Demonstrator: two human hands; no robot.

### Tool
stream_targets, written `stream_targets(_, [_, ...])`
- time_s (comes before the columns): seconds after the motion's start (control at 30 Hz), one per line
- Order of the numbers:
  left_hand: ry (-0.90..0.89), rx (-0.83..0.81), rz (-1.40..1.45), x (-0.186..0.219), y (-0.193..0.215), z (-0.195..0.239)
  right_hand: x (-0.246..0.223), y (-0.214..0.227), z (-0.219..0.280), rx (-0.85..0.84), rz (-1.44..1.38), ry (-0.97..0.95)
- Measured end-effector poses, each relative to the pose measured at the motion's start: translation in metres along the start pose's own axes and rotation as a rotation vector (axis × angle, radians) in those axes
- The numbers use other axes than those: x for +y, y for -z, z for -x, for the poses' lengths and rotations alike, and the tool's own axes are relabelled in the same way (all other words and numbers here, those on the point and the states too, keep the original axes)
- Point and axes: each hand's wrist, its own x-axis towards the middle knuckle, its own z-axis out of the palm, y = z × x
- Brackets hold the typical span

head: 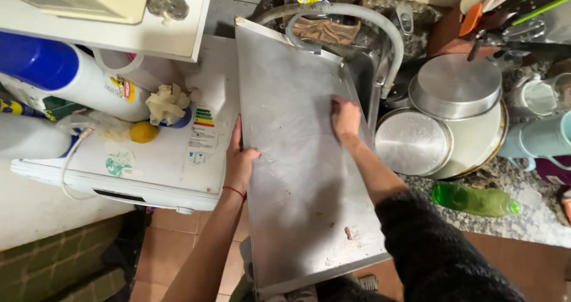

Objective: Scrubbing, washing, and wiping down a large rectangular metal baking tray in a kitchen setting.

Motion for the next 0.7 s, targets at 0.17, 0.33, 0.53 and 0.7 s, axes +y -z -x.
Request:
stream_targets(0.17, [-0.057,-0.014,0.015,0.0,0.004,-0.001,-0.074,0.001,0.011,0.087,-0.196,0.38])
stream_targets(0.33, [-0.129,0.015,-0.079,0.005,0.0,0.009,0.022,-0.031,-0.056,0.068,-0.151,0.017])
stream_targets(0.53, [-0.113,0.009,-0.145,0.013,0.0,0.009,-0.049,-0.039,-0.053,0.052,-0.163,0.282])
stream_targets(0.7, [-0.155,0.015,-0.204,0.006,0.0,0.007,0.053,-0.048,-0.083,0.114,-0.026,-0.012])
